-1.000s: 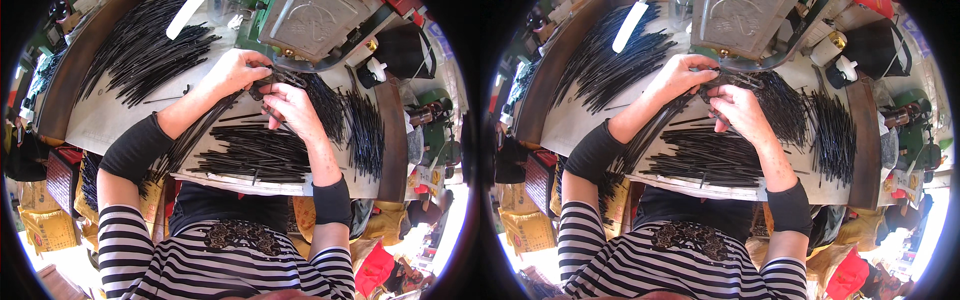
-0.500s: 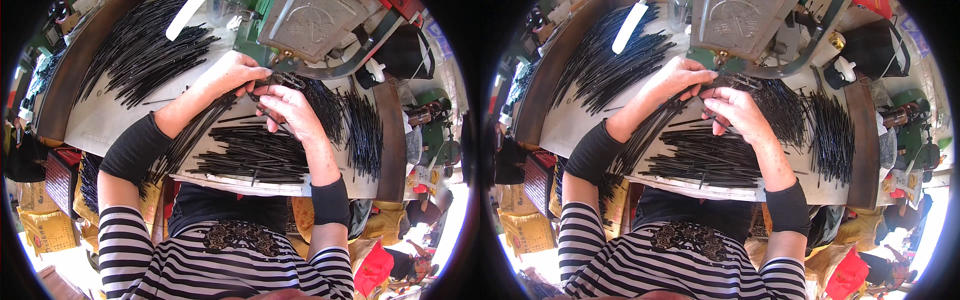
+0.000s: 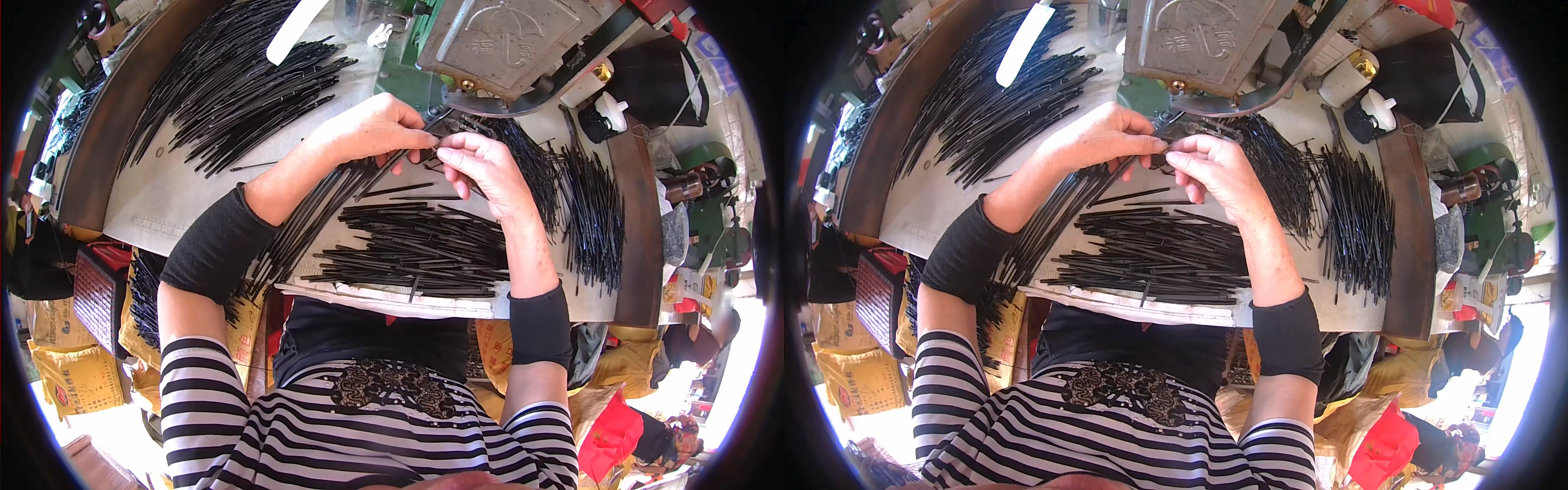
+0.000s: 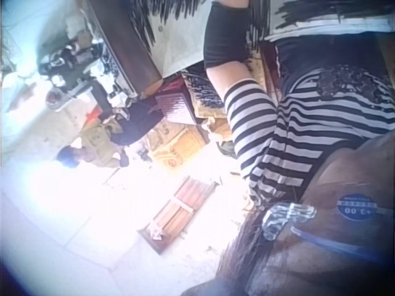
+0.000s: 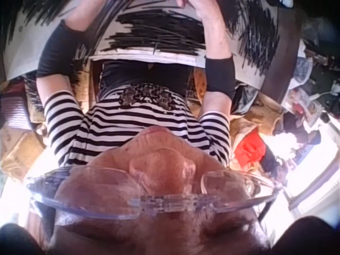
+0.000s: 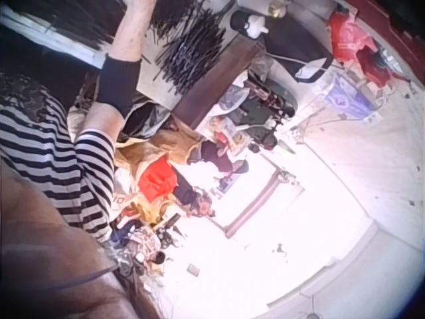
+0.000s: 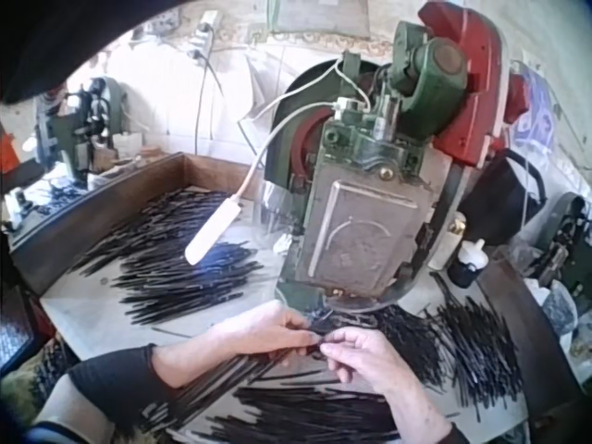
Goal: The person assembles umbrella ribs by picking up rods and joints, aligning them by hand, and fastening them together using a press machine.
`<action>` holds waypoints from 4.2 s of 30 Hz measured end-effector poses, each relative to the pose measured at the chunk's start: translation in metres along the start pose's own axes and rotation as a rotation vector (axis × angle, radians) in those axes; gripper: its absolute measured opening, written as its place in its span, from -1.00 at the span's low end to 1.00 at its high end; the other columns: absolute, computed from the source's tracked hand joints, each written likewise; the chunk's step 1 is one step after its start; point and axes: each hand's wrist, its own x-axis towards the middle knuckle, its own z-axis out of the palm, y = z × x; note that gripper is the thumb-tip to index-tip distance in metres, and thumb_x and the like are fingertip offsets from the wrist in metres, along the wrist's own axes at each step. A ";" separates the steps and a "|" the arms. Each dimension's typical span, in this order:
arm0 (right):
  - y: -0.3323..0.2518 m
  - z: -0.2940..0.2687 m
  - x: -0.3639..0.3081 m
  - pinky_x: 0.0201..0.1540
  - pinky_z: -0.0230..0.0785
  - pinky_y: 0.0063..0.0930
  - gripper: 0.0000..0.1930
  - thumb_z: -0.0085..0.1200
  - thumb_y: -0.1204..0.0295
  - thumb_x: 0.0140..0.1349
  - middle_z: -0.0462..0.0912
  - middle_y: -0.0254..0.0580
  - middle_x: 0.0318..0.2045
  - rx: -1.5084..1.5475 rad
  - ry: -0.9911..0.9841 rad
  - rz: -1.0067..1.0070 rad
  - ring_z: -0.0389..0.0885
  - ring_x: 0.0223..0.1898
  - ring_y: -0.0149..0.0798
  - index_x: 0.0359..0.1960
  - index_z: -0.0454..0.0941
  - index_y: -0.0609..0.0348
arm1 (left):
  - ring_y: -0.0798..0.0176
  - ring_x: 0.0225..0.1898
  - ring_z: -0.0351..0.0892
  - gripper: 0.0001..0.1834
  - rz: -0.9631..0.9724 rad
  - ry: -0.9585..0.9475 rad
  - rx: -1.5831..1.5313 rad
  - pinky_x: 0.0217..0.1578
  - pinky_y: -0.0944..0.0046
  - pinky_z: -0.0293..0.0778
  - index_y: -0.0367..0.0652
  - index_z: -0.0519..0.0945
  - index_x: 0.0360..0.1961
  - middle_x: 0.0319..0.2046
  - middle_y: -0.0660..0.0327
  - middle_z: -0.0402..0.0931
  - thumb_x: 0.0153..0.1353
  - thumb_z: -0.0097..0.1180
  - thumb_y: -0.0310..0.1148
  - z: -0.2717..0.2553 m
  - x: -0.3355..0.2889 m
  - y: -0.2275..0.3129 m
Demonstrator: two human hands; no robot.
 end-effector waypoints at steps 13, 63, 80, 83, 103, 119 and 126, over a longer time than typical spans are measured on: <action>0.016 -0.024 0.008 -0.40 0.56 -0.45 -0.70 0.08 0.38 0.15 0.61 0.11 -0.39 0.485 -0.123 -0.022 0.65 -0.45 -0.18 -0.18 0.47 0.39 | 0.49 -0.80 0.25 -0.63 -0.112 -0.056 0.029 -0.77 0.48 0.11 -0.37 0.56 -0.49 -0.76 0.28 0.37 0.16 0.06 -0.19 0.004 0.007 0.000; 0.020 -0.019 0.019 -0.37 0.54 -0.48 -0.73 -0.06 0.39 0.27 0.58 0.10 -0.29 0.540 0.170 -0.147 0.62 -0.43 -0.25 -0.13 0.38 0.37 | 0.50 -0.81 0.12 -0.62 -0.114 0.207 -0.165 -0.73 0.43 0.01 -0.36 0.59 -0.37 -0.86 0.43 0.12 0.08 0.17 -0.15 -0.027 0.003 -0.006; -0.008 0.022 -0.011 -0.30 0.41 -0.52 -0.77 0.17 0.51 0.05 0.63 -0.14 -0.43 -0.652 0.133 -0.358 0.57 -0.43 -0.38 -0.23 0.55 0.26 | 0.53 -0.81 0.22 -0.70 -0.103 -0.104 0.088 -0.74 0.48 0.14 -0.26 0.64 -0.41 -0.83 0.36 0.29 0.07 0.17 -0.19 -0.008 -0.006 0.007; -0.009 0.011 -0.012 -0.32 0.41 -0.53 -0.78 0.17 0.49 0.05 0.64 -0.14 -0.44 -0.693 0.174 -0.390 0.58 -0.45 -0.37 -0.25 0.56 0.27 | 0.45 -0.75 0.31 -0.67 -0.145 -0.083 0.215 -0.67 0.46 0.25 -0.25 0.64 -0.43 -0.79 0.30 0.37 0.01 0.21 -0.14 -0.014 -0.009 0.014; -0.007 0.020 -0.012 -0.58 0.19 -0.71 -0.71 -0.01 0.45 0.16 0.54 -0.36 -0.57 -0.230 -0.089 0.007 0.40 -0.59 -0.59 -0.08 0.43 0.28 | 0.47 -0.60 0.52 -0.75 -0.075 0.112 0.042 -0.64 0.52 0.40 -0.30 0.60 -0.30 -0.56 0.24 0.56 0.11 0.15 -0.31 -0.023 0.000 -0.004; -0.007 0.020 -0.011 -0.54 0.19 -0.73 -0.66 0.03 0.34 0.16 0.53 -0.37 -0.54 -0.138 -0.029 -0.019 0.43 -0.52 -0.58 -0.06 0.43 0.23 | 0.42 -0.57 0.55 -0.65 -0.052 0.116 -0.387 -0.62 0.53 0.44 -0.26 0.52 -0.12 -0.44 0.22 0.55 0.11 0.18 -0.28 -0.012 0.003 -0.007; -0.005 0.016 -0.009 -0.57 0.22 -0.71 -0.66 0.02 0.38 0.17 0.54 -0.30 -0.54 0.010 -0.044 -0.043 0.43 -0.57 -0.55 -0.05 0.40 0.29 | 0.42 -0.60 0.55 -0.67 0.015 0.166 -0.353 -0.65 0.51 0.46 -0.32 0.51 -0.12 -0.46 0.20 0.56 0.13 0.16 -0.36 -0.008 0.010 -0.003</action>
